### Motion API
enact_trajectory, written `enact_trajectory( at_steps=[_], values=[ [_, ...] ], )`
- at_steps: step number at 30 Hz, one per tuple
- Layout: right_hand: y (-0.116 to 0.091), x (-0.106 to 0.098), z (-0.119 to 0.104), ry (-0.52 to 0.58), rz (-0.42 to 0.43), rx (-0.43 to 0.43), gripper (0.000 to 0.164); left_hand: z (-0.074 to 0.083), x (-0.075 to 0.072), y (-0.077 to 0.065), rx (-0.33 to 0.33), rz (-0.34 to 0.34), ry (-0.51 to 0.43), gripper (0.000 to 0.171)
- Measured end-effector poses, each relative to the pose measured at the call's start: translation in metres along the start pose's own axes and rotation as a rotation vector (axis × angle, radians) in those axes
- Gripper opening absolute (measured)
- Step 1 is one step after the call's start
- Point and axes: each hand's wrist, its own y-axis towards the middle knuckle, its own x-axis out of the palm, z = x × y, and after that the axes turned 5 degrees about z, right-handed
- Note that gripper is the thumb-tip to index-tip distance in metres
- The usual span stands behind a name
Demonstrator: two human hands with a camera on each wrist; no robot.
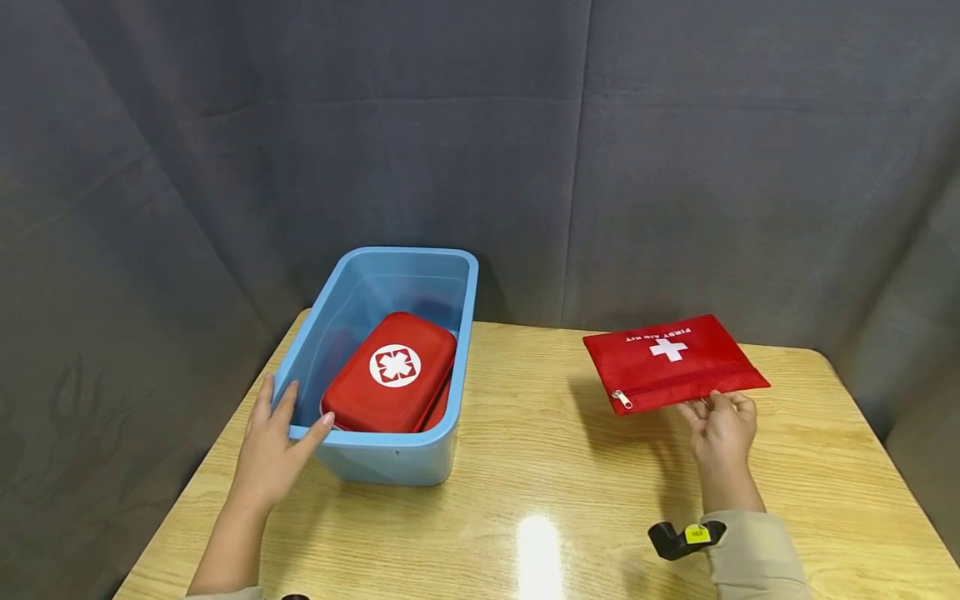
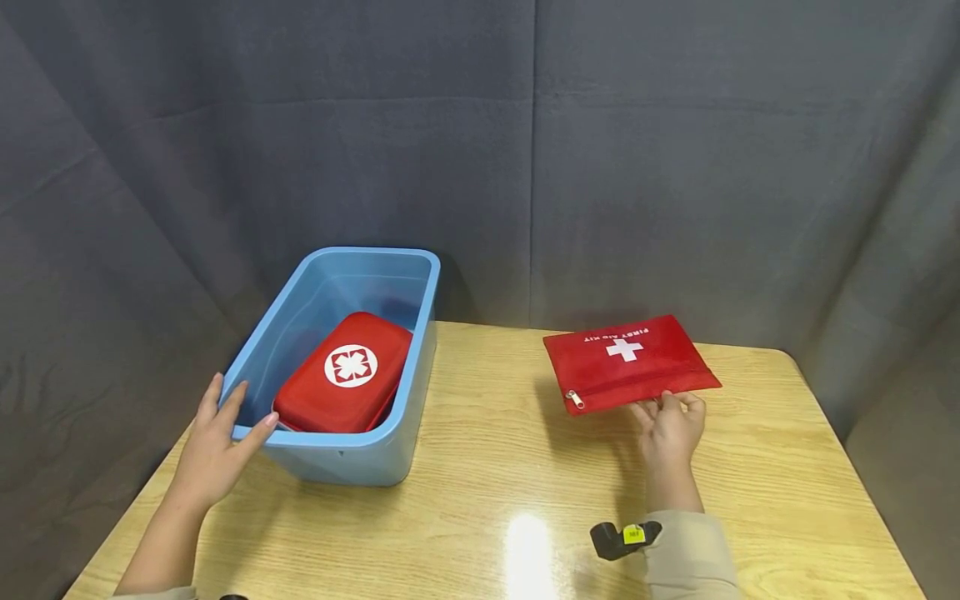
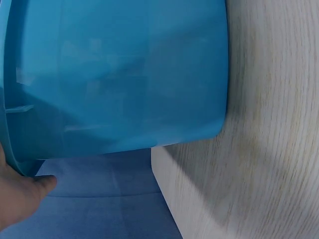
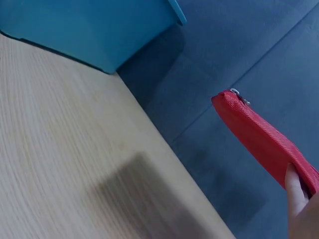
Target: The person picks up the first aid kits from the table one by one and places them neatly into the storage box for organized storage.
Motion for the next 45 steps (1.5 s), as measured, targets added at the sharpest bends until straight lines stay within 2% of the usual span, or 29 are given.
enact_trajectory(
  at_steps=[2,6,8,11,14,15,18,23,32,45],
  values=[
    [-0.014,0.015,-0.004,-0.014,-0.011,-0.006,0.018,0.0,0.0,0.0,0.0,0.001,-0.001,0.075],
    [-0.066,0.066,-0.023,0.011,0.039,0.039,0.014,-0.001,-0.001,0.0,0.002,0.0,0.0,0.074],
    [-0.09,0.09,-0.031,0.071,0.055,0.074,0.016,-0.002,-0.001,0.0,0.001,-0.002,0.002,0.075],
    [-0.109,0.111,-0.035,0.11,0.052,0.108,0.017,-0.003,-0.003,0.0,-0.003,-0.002,0.009,0.074],
    [-0.115,0.12,-0.03,0.12,0.012,0.112,0.015,-0.004,-0.004,0.0,-0.005,0.001,0.015,0.074],
    [-0.112,0.118,-0.026,0.135,-0.027,0.107,0.016,-0.004,-0.004,0.0,-0.006,0.003,0.016,0.074],
    [-0.113,0.123,-0.02,0.102,-0.06,0.1,0.015,-0.004,-0.004,0.0,-0.004,0.007,0.016,0.074],
    [-0.124,0.136,-0.017,0.068,-0.04,0.132,0.014,-0.003,-0.003,-0.001,0.001,0.016,0.02,0.073],
    [-0.13,0.147,-0.012,0.025,-0.04,0.169,0.014,-0.004,-0.004,0.0,0.004,0.013,0.023,0.073],
    [-0.14,0.164,-0.005,0.045,-0.114,0.2,0.016,-0.004,-0.002,0.002,0.008,0.018,0.02,0.073]
  ],
)
